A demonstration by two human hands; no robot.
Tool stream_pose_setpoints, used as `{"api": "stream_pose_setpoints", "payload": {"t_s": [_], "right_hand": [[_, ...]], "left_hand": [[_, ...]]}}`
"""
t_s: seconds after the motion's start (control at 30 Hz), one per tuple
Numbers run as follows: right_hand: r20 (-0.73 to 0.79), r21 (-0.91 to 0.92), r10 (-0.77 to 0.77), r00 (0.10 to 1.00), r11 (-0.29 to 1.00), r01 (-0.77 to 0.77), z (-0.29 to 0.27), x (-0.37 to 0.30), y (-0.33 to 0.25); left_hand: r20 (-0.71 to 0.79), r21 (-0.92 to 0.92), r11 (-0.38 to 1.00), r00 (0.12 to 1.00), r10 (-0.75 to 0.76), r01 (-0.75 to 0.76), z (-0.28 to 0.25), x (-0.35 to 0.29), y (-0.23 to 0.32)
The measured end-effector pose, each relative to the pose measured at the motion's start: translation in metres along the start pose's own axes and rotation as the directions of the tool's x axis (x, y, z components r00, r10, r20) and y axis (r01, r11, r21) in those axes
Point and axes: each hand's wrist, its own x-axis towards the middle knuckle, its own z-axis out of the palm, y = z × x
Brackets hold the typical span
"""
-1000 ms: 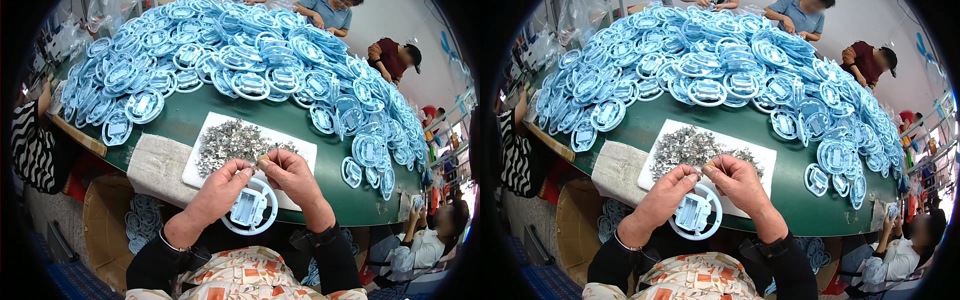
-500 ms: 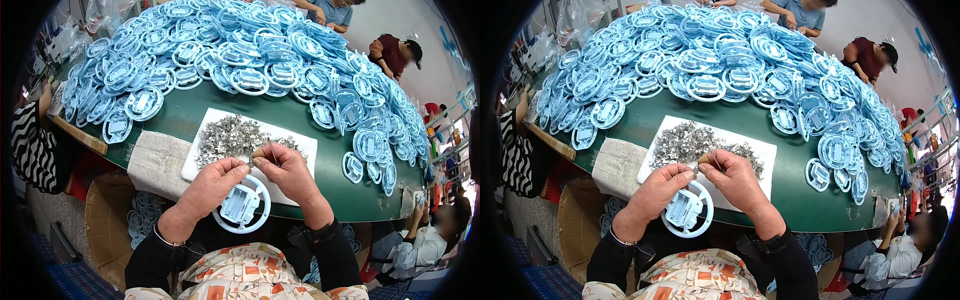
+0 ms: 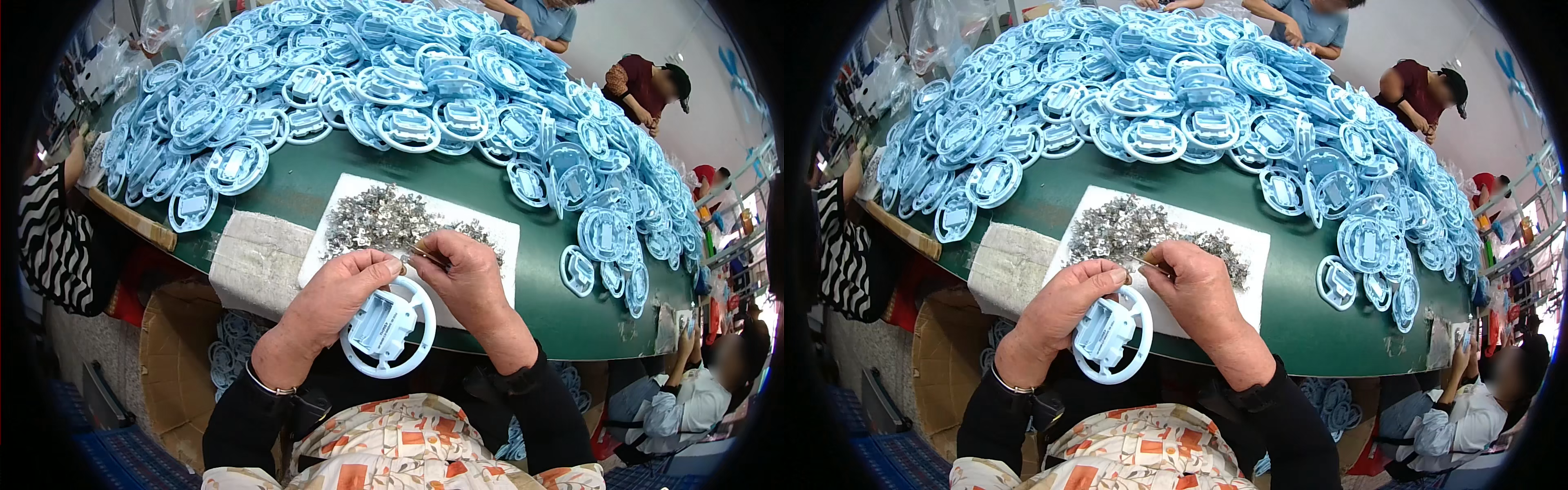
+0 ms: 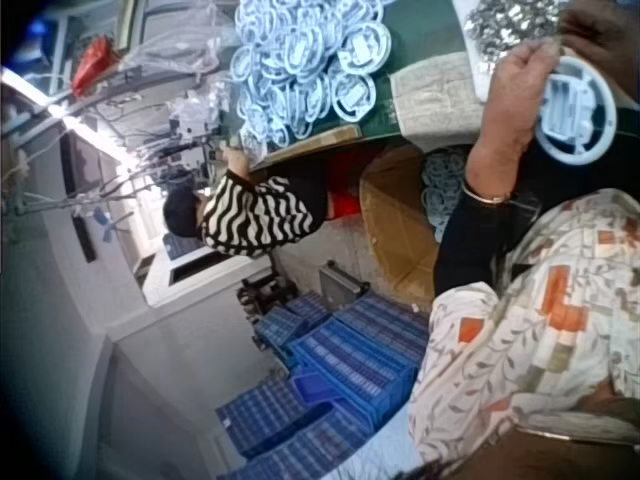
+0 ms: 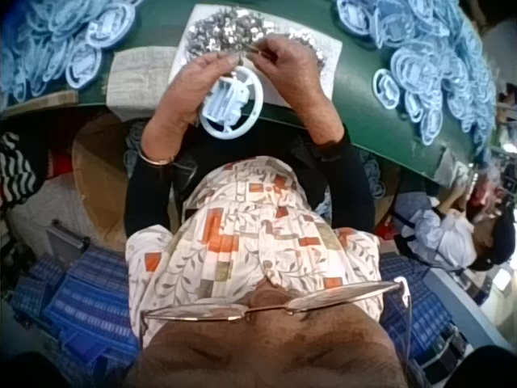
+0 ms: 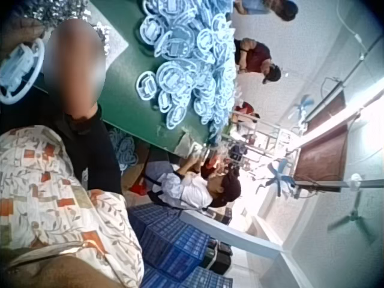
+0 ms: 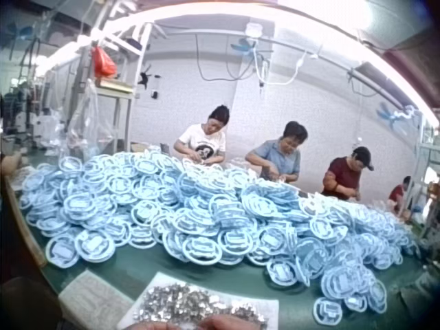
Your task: The person sits at a green table in a workshop and assembles light blue plastic components. They pick up a plastic ring, insert a small metal piece into its center, and then place the finished unit into a cardboard box. The process is repeated continuously throughout the clip.
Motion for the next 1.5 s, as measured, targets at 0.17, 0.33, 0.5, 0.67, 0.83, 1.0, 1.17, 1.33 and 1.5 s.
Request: {"api": "stream_pose_setpoints", "payload": {"t_s": [0.17,0.33,0.5,0.67,0.83,1.0,1.17,1.33,1.5], "right_hand": [[-0.024,0.09,0.015,1.0,0.996,-0.013,0.001,0.002,-0.004],[0.115,0.288,0.014,0.993,0.957,-0.047,-0.024,-0.016,0.004],[0.199,0.238,0.087,0.976,0.962,-0.134,-0.034,-0.025,0.006],[0.243,0.162,0.029,0.97,0.984,-0.07,-0.04,-0.026,0.003],[0.277,0.182,-0.009,0.961,0.982,-0.043,-0.032,-0.024,0.0],[0.282,0.001,0.094,0.955,0.995,-0.098,-0.012,-0.001,-0.004],[0.206,-0.064,0.002,0.979,0.998,0.012,0.006,0.001,-0.007],[0.312,-0.177,-0.125,0.942,0.966,0.187,0.02,-0.007,-0.01],[0.335,-0.331,-0.071,0.94,0.925,0.188,0.018,-0.008,-0.012]], "left_hand": [[-0.036,0.082,0.994,0.997,0.072,-0.068,0.0,0.0,-0.006],[0.02,0.21,0.976,0.999,0.047,-0.051,0.009,0.001,-0.009],[0.046,0.404,0.907,0.993,0.112,-0.121,0.023,0.004,-0.015],[0.047,0.533,0.833,0.988,0.147,-0.15,0.026,0.0,-0.016],[-0.001,0.547,0.826,0.986,0.164,-0.137,0.013,-0.022,-0.023],[-0.06,0.411,0.911,0.998,-0.015,0.038,0.0,-0.047,-0.026],[-0.047,0.358,0.931,0.997,-0.054,0.068,-0.009,-0.055,-0.037],[-0.026,0.321,0.944,0.997,-0.073,0.077,-0.012,-0.055,-0.039],[-0.027,0.374,0.926,0.999,-0.043,0.05,-0.007,-0.051,-0.037]]}}
